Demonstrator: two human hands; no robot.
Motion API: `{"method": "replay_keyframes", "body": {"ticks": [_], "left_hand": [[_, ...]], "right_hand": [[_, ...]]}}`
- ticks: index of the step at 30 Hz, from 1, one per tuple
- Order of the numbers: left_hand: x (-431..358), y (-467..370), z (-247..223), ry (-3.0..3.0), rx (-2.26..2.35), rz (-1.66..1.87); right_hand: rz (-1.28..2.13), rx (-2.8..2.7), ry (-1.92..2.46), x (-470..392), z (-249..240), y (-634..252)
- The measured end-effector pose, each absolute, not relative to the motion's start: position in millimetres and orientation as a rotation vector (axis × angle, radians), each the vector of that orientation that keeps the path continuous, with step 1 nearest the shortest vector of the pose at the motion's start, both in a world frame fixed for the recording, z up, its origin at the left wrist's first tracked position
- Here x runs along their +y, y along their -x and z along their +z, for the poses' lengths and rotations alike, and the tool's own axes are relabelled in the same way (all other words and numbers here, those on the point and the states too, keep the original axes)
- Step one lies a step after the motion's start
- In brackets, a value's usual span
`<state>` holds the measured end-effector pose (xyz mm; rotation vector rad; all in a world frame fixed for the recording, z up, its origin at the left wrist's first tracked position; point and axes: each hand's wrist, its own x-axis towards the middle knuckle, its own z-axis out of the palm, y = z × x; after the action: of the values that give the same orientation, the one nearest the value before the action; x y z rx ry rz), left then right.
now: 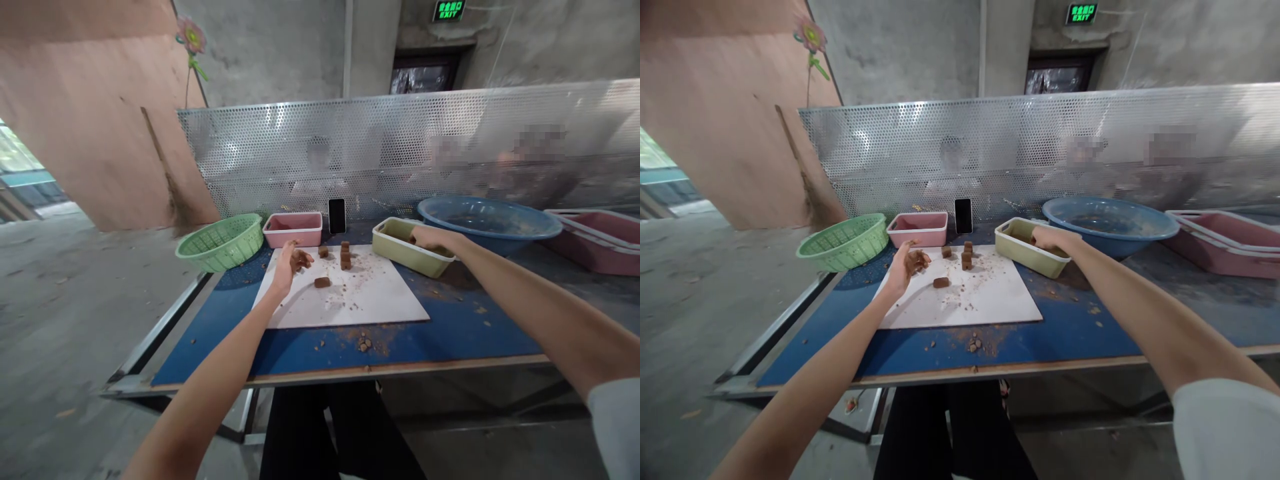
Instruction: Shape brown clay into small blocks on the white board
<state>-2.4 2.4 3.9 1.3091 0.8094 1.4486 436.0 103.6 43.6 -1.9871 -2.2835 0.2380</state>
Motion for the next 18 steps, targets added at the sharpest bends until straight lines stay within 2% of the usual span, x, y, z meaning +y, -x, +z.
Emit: {"method": "replay_keyframes", "body": {"ticks": [3,6,18], "left_hand": [[3.1,2.9,3.1,-1.321,0.82,1.44],[3.7,3.3,1.7,-1.337,0.822,1.436],[-1.1,4.2,6.2,-1.273,0.819,1.482]], "right_hand": [[0.391,-2.346,2.002,101.7,42.9,-435.6],[0.398,-2.336,1.999,97.9,44.4,-430.8],[0.112,-1.911,1.9,85.4,85.2,-424.7]]}}
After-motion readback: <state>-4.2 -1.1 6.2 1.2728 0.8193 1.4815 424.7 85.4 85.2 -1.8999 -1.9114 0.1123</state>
